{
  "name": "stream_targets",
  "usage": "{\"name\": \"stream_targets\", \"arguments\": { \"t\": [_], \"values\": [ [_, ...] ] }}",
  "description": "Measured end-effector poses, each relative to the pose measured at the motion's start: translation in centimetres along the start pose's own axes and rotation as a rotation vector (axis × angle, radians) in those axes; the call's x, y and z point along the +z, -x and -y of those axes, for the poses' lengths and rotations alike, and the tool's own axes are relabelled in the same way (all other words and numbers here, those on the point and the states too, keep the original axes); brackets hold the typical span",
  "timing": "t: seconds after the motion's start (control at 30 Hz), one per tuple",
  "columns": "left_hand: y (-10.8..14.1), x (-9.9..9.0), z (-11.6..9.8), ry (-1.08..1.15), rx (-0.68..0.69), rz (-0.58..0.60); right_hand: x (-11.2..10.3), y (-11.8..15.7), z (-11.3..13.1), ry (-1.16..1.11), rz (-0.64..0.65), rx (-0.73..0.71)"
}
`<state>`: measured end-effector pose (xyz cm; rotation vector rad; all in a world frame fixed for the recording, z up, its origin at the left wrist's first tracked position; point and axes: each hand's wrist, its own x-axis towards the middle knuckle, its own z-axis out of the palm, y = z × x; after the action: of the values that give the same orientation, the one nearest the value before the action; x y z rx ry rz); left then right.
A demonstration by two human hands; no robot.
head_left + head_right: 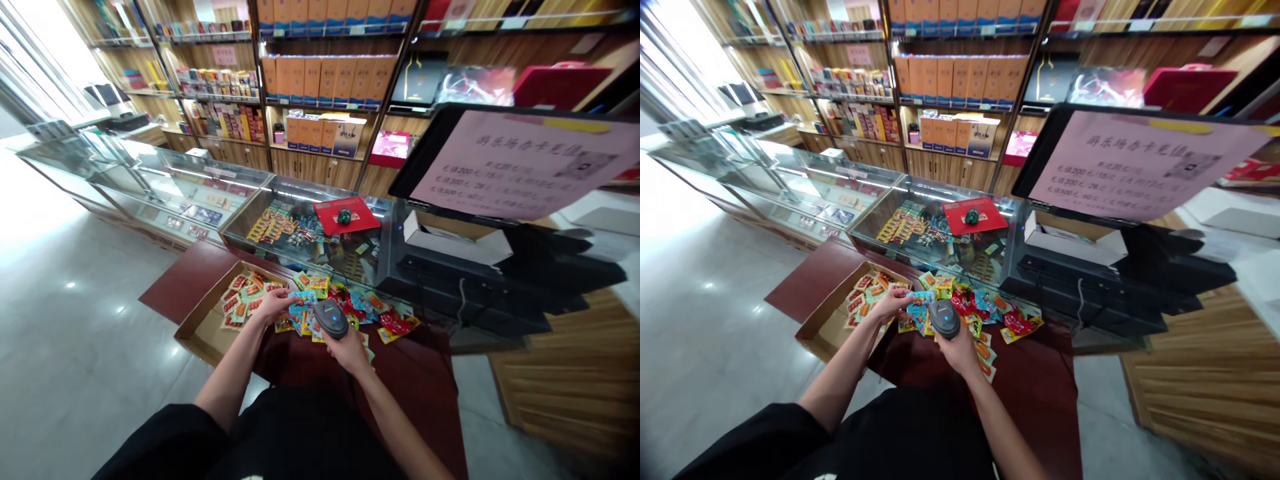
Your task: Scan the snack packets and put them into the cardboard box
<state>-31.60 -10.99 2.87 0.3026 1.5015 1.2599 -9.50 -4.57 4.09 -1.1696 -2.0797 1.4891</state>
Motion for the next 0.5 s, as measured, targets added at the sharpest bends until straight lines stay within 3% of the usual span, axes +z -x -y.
{"name": "stream_targets", "arguments": {
  "t": [0.3,0.5],
  "values": [
    [1.6,-6.7,-0.4,-0.017,0.038,-0.111,4.8,-1.2,1.5,-0.003,0.039,-0.009],
    [1.8,-12.7,0.0,0.004,0.091,-0.409,6.4,-1.5,0.9,-0.003,0.002,0.032]
  ]
}}
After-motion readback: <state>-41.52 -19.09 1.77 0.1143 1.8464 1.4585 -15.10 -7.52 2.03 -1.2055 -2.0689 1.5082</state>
